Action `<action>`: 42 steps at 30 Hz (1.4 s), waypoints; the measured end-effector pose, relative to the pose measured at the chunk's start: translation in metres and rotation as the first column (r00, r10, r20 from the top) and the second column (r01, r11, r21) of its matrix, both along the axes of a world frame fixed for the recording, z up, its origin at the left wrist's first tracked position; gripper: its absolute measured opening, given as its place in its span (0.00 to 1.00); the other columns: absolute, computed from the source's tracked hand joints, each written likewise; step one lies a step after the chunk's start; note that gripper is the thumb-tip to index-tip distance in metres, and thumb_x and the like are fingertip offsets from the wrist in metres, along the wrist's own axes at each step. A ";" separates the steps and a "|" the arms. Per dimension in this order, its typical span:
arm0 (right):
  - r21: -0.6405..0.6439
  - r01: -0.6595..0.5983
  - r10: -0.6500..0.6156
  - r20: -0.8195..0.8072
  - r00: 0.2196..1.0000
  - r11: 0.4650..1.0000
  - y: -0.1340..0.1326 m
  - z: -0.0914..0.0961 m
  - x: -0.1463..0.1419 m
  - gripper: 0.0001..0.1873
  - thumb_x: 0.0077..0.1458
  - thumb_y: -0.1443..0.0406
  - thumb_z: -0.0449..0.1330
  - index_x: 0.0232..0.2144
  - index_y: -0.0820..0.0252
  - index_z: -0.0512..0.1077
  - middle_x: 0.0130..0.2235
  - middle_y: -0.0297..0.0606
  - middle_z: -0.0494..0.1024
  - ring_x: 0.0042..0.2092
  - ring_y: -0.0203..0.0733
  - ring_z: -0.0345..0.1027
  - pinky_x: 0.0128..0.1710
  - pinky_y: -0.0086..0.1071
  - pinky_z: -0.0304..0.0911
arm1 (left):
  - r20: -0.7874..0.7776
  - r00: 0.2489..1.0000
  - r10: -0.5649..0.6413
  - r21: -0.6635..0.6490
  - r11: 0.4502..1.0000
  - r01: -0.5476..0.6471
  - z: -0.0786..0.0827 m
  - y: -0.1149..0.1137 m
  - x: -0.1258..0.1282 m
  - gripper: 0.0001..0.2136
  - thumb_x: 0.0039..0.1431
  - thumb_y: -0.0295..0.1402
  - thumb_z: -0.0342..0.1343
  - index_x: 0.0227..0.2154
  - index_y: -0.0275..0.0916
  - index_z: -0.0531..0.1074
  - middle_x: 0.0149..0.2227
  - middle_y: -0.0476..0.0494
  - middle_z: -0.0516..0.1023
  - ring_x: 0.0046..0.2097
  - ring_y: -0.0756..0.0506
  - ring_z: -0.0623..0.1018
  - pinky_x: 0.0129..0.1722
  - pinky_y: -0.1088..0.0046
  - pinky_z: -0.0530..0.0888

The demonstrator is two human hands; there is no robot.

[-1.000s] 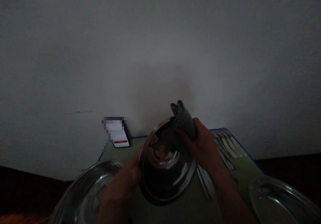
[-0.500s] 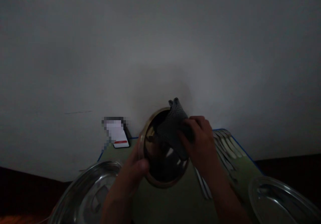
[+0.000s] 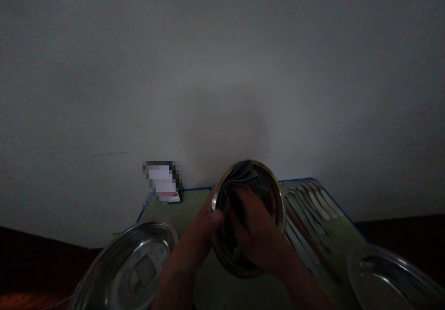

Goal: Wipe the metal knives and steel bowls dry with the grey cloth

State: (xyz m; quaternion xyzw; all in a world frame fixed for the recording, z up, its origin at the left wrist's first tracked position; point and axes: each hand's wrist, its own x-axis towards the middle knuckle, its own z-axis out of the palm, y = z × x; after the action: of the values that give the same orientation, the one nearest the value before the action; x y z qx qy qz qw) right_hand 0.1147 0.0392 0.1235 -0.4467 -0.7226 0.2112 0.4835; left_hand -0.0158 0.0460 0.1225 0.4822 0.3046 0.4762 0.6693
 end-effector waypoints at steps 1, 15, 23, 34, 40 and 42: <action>-0.030 -0.079 0.079 -0.006 0.997 0.996 -0.004 0.003 0.000 0.11 0.57 0.68 0.49 0.41 0.57 0.66 0.42 0.40 0.75 0.45 0.42 0.69 0.45 0.36 0.66 | 0.023 0.999 0.024 -0.023 0.999 -0.024 -0.001 0.001 0.000 0.26 0.46 0.49 0.59 0.47 0.42 0.73 0.46 0.44 0.78 0.57 0.33 0.68 0.57 0.57 0.64; -0.164 0.199 -0.120 0.395 0.911 0.966 0.011 -0.007 0.031 0.13 0.55 0.74 0.46 0.37 0.62 0.69 0.37 0.46 0.78 0.37 0.46 0.73 0.35 0.35 0.63 | -0.117 0.991 -0.063 0.148 0.986 0.080 0.006 0.000 0.010 0.38 0.46 0.43 0.64 0.59 0.46 0.56 0.60 0.42 0.64 0.59 0.34 0.63 0.57 0.60 0.62; 0.029 0.088 -0.091 0.131 0.987 0.996 0.002 0.002 0.003 0.09 0.59 0.68 0.47 0.39 0.60 0.67 0.39 0.44 0.76 0.43 0.46 0.70 0.45 0.40 0.64 | 0.112 0.993 -0.035 -0.071 0.997 0.043 0.005 0.000 0.016 0.25 0.47 0.48 0.59 0.49 0.44 0.72 0.49 0.44 0.76 0.57 0.32 0.67 0.56 0.58 0.65; -0.265 -0.029 0.153 0.463 0.873 0.964 -0.004 0.004 0.024 0.13 0.59 0.71 0.46 0.42 0.61 0.68 0.42 0.45 0.74 0.47 0.45 0.68 0.47 0.39 0.62 | -0.023 0.997 0.073 0.108 0.992 -0.070 0.003 0.005 0.010 0.30 0.46 0.42 0.62 0.54 0.44 0.65 0.55 0.43 0.71 0.58 0.34 0.65 0.56 0.61 0.64; -0.050 0.360 -0.301 0.452 0.840 0.932 0.007 -0.001 0.019 0.13 0.57 0.70 0.50 0.44 0.62 0.67 0.46 0.50 0.69 0.47 0.52 0.66 0.46 0.47 0.63 | 0.139 0.987 0.083 0.061 0.994 -0.093 0.002 0.003 0.016 0.29 0.45 0.41 0.63 0.52 0.44 0.68 0.53 0.44 0.73 0.58 0.34 0.66 0.56 0.60 0.64; 0.061 0.407 -0.401 0.351 0.846 0.911 0.006 -0.001 0.012 0.13 0.57 0.69 0.50 0.45 0.60 0.66 0.48 0.50 0.66 0.51 0.54 0.63 0.49 0.50 0.61 | 0.214 0.971 0.102 0.006 0.994 -0.106 0.003 0.001 0.021 0.23 0.46 0.42 0.61 0.48 0.44 0.72 0.49 0.45 0.76 0.57 0.34 0.68 0.55 0.59 0.66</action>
State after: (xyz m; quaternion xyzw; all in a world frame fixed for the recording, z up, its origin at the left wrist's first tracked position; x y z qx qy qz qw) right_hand 0.1267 0.0448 0.1222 -0.6233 -0.6861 0.0262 0.3744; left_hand 0.0048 0.0475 0.1255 0.4176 0.2516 0.5622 0.6680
